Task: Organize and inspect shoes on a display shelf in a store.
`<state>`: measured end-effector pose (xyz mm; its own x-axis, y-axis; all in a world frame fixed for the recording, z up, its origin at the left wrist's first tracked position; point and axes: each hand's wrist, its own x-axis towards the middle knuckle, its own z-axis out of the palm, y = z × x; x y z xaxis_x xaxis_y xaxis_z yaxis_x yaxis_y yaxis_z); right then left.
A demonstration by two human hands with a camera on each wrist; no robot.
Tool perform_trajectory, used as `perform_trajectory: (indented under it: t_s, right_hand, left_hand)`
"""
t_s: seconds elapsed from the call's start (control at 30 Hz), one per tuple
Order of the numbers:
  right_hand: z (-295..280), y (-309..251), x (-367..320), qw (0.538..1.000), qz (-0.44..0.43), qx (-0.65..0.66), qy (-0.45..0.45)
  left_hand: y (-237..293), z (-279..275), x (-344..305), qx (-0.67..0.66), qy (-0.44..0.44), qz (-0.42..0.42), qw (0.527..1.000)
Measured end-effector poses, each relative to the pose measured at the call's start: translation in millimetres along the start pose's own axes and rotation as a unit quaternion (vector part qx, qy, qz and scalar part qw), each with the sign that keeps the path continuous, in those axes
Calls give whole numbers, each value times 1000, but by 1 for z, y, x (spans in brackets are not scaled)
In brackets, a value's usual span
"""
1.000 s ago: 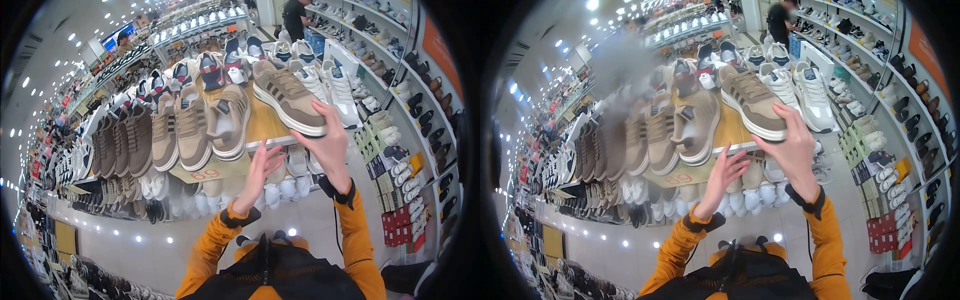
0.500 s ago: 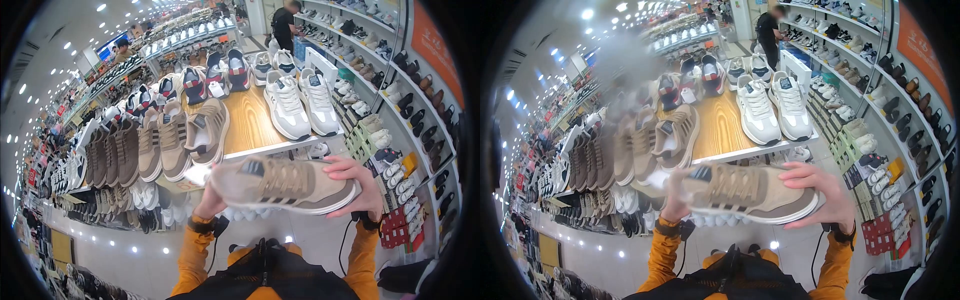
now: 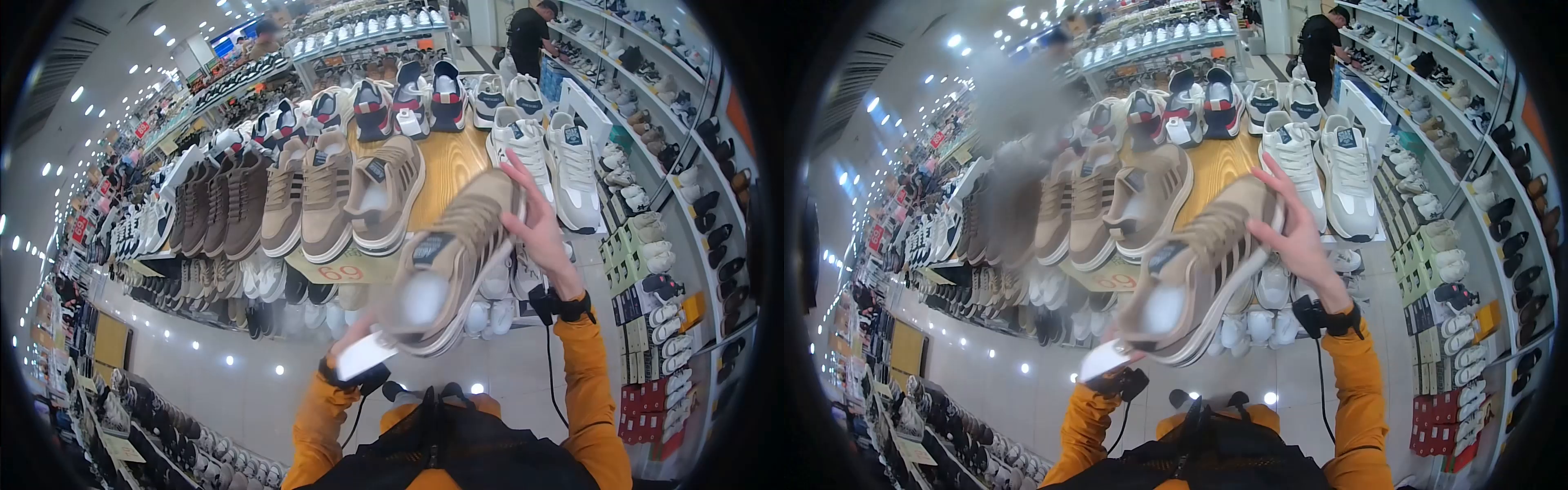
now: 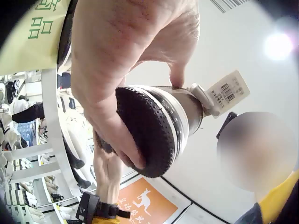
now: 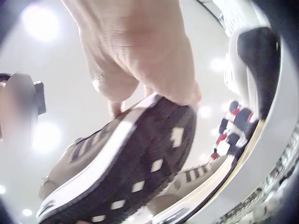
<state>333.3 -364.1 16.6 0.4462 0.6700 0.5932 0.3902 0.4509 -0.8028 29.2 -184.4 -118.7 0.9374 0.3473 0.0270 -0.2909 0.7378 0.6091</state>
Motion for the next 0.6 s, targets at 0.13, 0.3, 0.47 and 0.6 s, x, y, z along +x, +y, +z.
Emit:
perform_trajectory:
  t_s: [0.13, 0.3, 0.47, 0.6]
  right_hand:
    - [32, 20, -7, 998, 53, -23, 12]
    - [43, 29, -34, 990, 110, 60, 68]
    - [50, 13, -56, 990, 23, -131, 41]
    - [47, 19, -49, 973, -9, -217, 81]
  left_hand:
    - [-6, 106, 52, 186, 88, -93, 974]
    - [-16, 132, 90, 183, -34, -47, 981]
    - [-21, 126, 117, 189, -34, -60, 980]
    - [-28, 128, 140, 185, 13, -45, 982]
